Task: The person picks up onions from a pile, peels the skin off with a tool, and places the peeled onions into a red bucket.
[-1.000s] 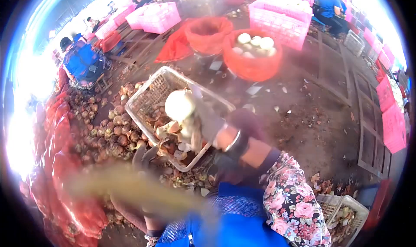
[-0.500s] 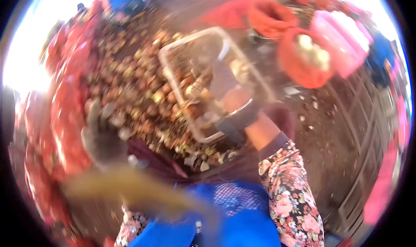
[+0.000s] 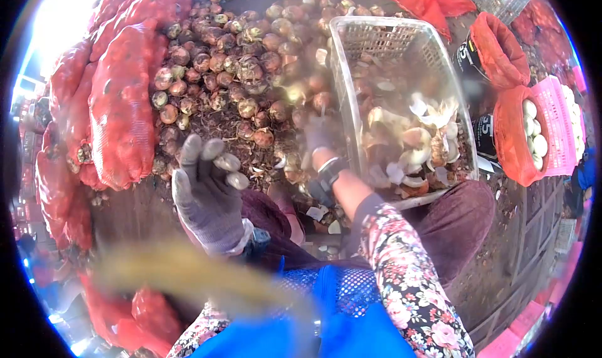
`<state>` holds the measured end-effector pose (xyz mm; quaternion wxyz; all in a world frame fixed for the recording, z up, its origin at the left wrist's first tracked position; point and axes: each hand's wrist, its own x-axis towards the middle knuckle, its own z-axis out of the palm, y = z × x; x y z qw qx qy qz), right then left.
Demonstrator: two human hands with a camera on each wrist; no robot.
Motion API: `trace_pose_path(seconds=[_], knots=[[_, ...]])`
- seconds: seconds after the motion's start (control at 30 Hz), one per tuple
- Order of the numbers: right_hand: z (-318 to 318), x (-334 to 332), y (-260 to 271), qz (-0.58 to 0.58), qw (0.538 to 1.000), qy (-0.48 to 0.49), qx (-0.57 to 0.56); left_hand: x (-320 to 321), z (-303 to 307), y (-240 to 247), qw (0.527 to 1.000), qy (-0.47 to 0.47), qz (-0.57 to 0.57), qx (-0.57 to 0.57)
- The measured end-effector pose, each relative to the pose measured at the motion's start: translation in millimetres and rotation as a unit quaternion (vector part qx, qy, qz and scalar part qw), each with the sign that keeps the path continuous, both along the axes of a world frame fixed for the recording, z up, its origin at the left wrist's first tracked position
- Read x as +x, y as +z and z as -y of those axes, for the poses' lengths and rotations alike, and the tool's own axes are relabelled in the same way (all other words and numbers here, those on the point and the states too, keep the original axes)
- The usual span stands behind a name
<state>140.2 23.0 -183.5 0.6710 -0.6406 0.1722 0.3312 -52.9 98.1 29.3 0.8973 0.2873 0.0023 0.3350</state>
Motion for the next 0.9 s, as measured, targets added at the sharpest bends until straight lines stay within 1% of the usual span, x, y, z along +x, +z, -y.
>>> trace_pose_path(seconds=[0.03, 0.07, 0.1, 0.13, 0.23, 0.27, 0.3, 0.33, 0.37, 0.43, 0.47, 0.5, 0.6, 0.7, 0.8, 0.87, 0.9], knots=[[0.0, -1.8, -45.9, 0.02, 0.999, -0.012, -0.042, 1.8, -1.9, -2.4, 0.999, -0.003, -0.032, -0.014], [-1.4, -4.3, -95.0, 0.117, 0.986, -0.002, -0.119, 5.1, -1.0, -2.0, 0.998, -0.005, -0.063, -0.027], [-3.1, -5.1, -142.2, 0.24, 0.944, 0.01, -0.227, 7.8, -0.3, -2.2, 0.995, -0.007, -0.093, -0.038], [-1.5, -4.0, -173.9, 0.336, 0.886, 0.018, -0.319, 9.7, -0.9, -4.0, 0.991, -0.007, -0.121, -0.05], [7.8, 17.5, -111.1, 0.438, 0.814, 0.131, -0.358, 14.9, -8.3, -21.9, 0.991, -0.039, -0.11, -0.067], [7.0, 23.4, -83.7, 0.394, 0.818, 0.183, -0.377, 16.1, -9.7, -19.9, 0.99, -0.039, -0.122, -0.066], [5.7, 29.5, -69.6, 0.346, 0.819, 0.228, -0.396, 14.4, -10.2, -17.4, 0.987, -0.022, -0.139, -0.079], [5.7, 34.2, -65.7, 0.285, 0.862, 0.206, -0.366, 15.7, -8.5, -16.4, 0.984, -0.021, -0.147, -0.095], [7.6, 34.8, -82.0, 0.305, 0.85, 0.174, -0.393, 18.3, -6.9, -16.1, 0.982, -0.02, -0.155, -0.11], [6.3, 30.2, -125.8, 0.371, 0.8, 0.107, -0.459, 17.3, -15.1, -21.9, 0.978, -0.064, -0.151, -0.128], [5.9, 30.4, -137.8, 0.386, 0.784, 0.095, -0.477, 15.3, -23.5, -27.4, 0.975, -0.096, -0.148, -0.135], [7.7, 32.4, -128.2, 0.393, 0.766, 0.127, -0.492, 12.7, -33.5, -31.9, 0.971, -0.127, -0.145, -0.142], [10.6, 26.4, -110.0, 0.379, 0.776, 0.182, -0.47, 6.0, -58.3, -45.3, 0.957, -0.195, -0.146, -0.155], [7.9, 12.5, -94.3, 0.349, 0.812, 0.256, -0.393, 0.3, -72.4, -52.2, 0.953, -0.214, -0.153, -0.15], [2.4, -4.7, -74.8, 0.315, 0.853, 0.319, -0.267, 0.2, -65.5, -57.4, 0.965, -0.186, -0.15, -0.105], [-4.5, -20.2, -58.1, 0.287, 0.876, 0.354, -0.158, -1.8, -59.1, -59.9, 0.975, -0.161, -0.141, -0.063], [-8.7, -27.0, -41.5, 0.273, 0.884, 0.366, -0.095, -2.5, -53.8, -58.6, 0.98, -0.145, -0.134, -0.032]])
